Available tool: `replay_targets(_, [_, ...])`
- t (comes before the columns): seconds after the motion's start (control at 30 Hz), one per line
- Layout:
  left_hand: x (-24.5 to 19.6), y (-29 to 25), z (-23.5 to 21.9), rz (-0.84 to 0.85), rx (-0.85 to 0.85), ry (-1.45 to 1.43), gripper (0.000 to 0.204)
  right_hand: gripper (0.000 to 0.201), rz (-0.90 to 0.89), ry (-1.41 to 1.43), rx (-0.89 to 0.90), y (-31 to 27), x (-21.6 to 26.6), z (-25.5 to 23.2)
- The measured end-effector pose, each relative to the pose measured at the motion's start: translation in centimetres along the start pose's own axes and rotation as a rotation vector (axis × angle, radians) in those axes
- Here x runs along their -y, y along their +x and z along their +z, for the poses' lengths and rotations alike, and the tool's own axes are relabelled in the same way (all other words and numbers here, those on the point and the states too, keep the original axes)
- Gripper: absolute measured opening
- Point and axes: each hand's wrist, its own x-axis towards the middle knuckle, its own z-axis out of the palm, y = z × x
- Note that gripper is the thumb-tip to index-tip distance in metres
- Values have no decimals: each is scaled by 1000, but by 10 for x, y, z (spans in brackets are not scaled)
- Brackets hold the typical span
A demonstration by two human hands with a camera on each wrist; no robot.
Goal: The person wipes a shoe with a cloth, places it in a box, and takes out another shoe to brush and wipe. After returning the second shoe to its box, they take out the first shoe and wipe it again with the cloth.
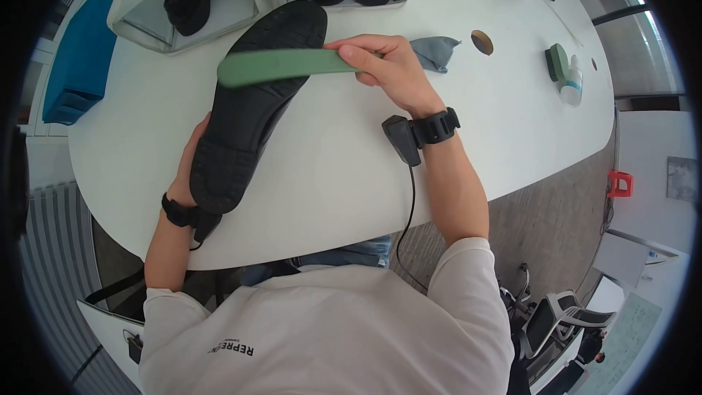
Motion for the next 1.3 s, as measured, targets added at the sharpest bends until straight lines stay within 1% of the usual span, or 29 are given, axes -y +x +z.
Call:
replay_targets(0.03, [-1,-3,3,-5,-5,-1,46,27,-23,-34,-16,-1,1,1])
replay_targets(0.1, [-10,-11,17,-150,298,-200,49,27,-48,-66,-26,0,0,3])
replay_targets(0.13, [-13,-14,23,-147,298,-198,49,27,-31,-56,-29,-1,0,5])
replay_targets(0.2, [-13,-17,31,-133,148,-157,51,26,-19,-51,-38,-2,4,8])
replay_targets(0.33, [-12,-20,29,-180,238,-224,51,25,-1,-56,25,-4,4,9])
replay_targets(0.4, [-12,-29,42,182,108,354,50,25,2,-45,41,-1,4,6])
replay_targets(0.43, [-13,-23,37,186,112,354,50,25,-11,-28,-4,-1,3,6])
replay_targets(0.5, [-13,-14,25,-157,236,-226,48,25,-9,0,-50,-3,-1,5])
replay_targets(0.53, [-10,-19,26,-162,231,-226,48,25,17,-16,-9,-3,0,1])
replay_targets(0.6, [-8,-27,35,272,161,382,47,25,28,-43,33,0,4,-1])
replay_targets(0.63, [-10,-24,36,279,164,381,47,25,17,-11,-33,2,4,2])
replay_targets(0.67, [-11,-23,34,193,130,293,47,25,12,27,-100,1,2,3])
replay_targets(0.7, [-10,-23,31,101,94,206,47,25,19,31,-102,-1,1,1])
replay_targets(0.73, [-9,-21,27,93,93,207,47,26,39,17,-28,-2,2,-3])
replay_targets(0.77, [-8,-17,22,18,158,63,47,26,52,0,49,-1,3,-6])
replay_targets(0.8, [-9,-15,22,-52,222,-80,47,26,48,-3,52,0,3,-4])
replay_targets(0.83, [-10,-18,24,-44,222,-81,47,26,25,46,-24,2,2,0])
replay_targets(0.87, [-8,-22,28,153,220,183,47,26,6,97,-103,3,1,1])
replay_targets(0.9, [-7,-25,31,343,216,448,47,26,8,98,-105,2,1,-1])
replay_targets(0.93, [-8,-22,27,338,221,448,47,26,32,56,-43,0,2,-6])
replay_targets(1.0, [-14,-14,23,-194,210,-241,47,26,56,13,25,0,2,-6])
replay_targets(1.03, [-13,-19,26,-190,207,-243,47,26,35,58,-49,2,1,-2])
replay_targets(1.07, [-12,-27,33,4,136,64,47,25,13,103,-126,4,0,0])
replay_targets(1.1, [-12,-30,39,198,65,372,47,25,8,102,-125,4,0,-3])
replay_targets(1.13, [-13,-25,34,197,70,373,47,26,24,69,-40,3,-1,-9])
replay_targets(1.17, [-14,-17,25,30,184,83,47,26,43,36,45,0,-2,-12])
replay_targets(1.2, [-13,-13,20,-135,289,-209,47,26,46,37,44,0,-2,-11])
replay_targets(1.27, [-8,-12,15,-121,287,-233,46,27,1,73,-73,3,-3,-6])
replay_targets(1.3, [-9,-12,16,-107,293,-252,46,27,-2,73,-71,4,-3,-6])
